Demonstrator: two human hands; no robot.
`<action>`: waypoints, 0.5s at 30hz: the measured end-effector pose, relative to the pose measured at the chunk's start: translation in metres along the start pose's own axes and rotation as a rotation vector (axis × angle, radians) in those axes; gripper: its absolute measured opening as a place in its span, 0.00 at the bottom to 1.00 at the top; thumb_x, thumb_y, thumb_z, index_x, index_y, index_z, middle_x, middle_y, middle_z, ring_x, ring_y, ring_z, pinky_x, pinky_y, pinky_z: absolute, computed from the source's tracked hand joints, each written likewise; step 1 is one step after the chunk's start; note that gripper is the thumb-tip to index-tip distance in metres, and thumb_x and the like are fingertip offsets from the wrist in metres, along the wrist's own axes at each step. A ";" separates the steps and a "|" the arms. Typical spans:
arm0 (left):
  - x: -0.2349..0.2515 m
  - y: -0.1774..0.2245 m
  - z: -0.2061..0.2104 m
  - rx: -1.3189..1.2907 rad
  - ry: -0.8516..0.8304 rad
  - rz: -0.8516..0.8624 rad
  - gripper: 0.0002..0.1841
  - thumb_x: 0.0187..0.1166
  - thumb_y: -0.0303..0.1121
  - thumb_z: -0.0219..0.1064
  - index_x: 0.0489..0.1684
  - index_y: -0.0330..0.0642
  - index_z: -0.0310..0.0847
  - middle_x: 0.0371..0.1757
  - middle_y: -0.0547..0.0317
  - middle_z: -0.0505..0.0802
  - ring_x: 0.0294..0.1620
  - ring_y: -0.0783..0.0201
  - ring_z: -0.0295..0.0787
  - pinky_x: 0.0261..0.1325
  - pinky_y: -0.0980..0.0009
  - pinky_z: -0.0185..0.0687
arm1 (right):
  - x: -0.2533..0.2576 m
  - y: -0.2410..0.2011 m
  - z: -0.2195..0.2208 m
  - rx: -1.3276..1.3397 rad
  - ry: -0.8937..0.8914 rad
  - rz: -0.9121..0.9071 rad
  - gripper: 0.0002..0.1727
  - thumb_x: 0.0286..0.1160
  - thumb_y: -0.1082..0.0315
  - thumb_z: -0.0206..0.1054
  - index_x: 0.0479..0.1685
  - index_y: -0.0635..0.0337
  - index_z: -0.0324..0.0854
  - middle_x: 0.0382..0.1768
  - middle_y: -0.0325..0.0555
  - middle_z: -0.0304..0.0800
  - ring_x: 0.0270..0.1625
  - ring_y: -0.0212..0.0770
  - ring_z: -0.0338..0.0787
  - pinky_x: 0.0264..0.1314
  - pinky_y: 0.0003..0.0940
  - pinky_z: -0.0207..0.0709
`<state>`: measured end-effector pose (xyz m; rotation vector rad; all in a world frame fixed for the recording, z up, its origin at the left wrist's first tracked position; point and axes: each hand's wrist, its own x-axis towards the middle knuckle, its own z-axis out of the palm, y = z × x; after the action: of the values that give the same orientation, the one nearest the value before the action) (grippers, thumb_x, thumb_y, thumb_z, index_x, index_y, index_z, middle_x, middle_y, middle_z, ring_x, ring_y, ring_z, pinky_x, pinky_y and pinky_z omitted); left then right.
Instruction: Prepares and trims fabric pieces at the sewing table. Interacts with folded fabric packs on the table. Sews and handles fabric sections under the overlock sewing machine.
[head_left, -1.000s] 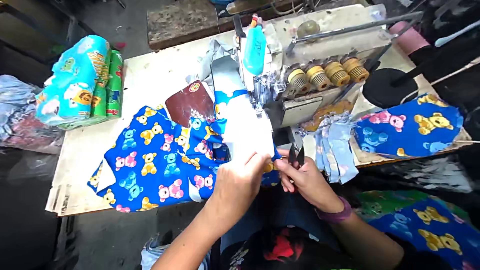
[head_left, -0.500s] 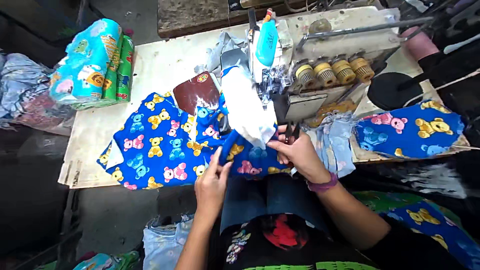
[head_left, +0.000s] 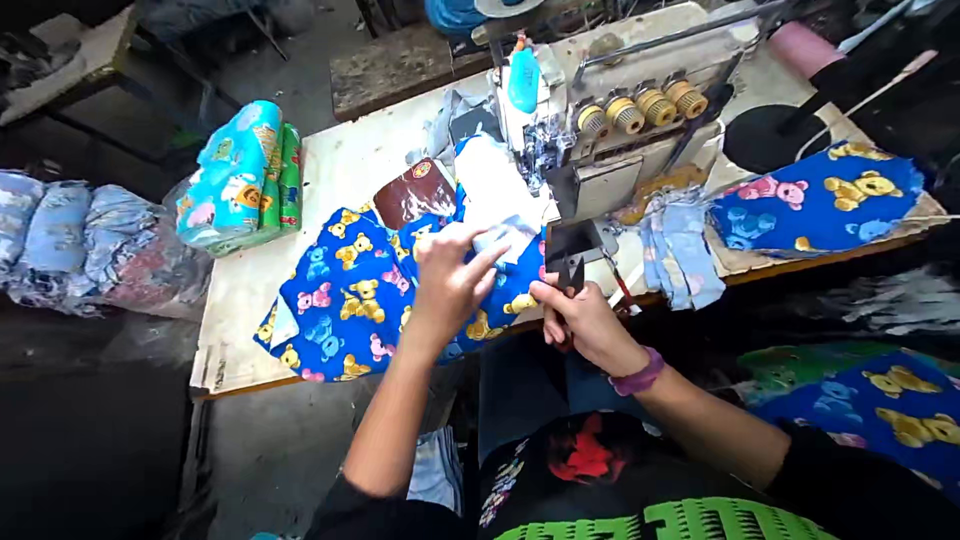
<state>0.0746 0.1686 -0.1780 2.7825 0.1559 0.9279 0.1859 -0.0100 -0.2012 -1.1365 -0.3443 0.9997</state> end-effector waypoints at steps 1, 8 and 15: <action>0.004 -0.002 0.016 0.001 -0.011 0.047 0.14 0.71 0.28 0.74 0.54 0.49 0.94 0.62 0.42 0.90 0.68 0.41 0.82 0.69 0.41 0.69 | -0.003 -0.002 -0.002 -0.012 -0.024 -0.002 0.07 0.84 0.74 0.61 0.37 0.58 0.80 0.10 0.31 0.80 0.09 0.25 0.77 0.16 0.19 0.77; 0.027 0.030 -0.012 -0.263 -0.150 -0.004 0.09 0.82 0.33 0.66 0.39 0.44 0.94 0.41 0.60 0.94 0.53 0.60 0.87 0.73 0.47 0.61 | 0.006 0.011 -0.038 -0.071 -0.051 0.102 0.07 0.84 0.71 0.61 0.37 0.55 0.81 0.11 0.25 0.79 0.10 0.22 0.76 0.17 0.18 0.76; 0.033 0.073 0.008 -0.212 -0.235 -0.114 0.10 0.83 0.31 0.61 0.40 0.43 0.91 0.38 0.61 0.94 0.45 0.63 0.89 0.67 0.49 0.67 | 0.009 -0.022 -0.052 -0.115 -0.103 0.030 0.06 0.77 0.73 0.66 0.35 0.52 0.85 0.13 0.22 0.79 0.11 0.18 0.73 0.16 0.15 0.71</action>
<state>0.1082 0.1017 -0.1482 2.6274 0.1668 0.5508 0.2364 -0.0349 -0.2063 -1.1987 -0.4736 1.0780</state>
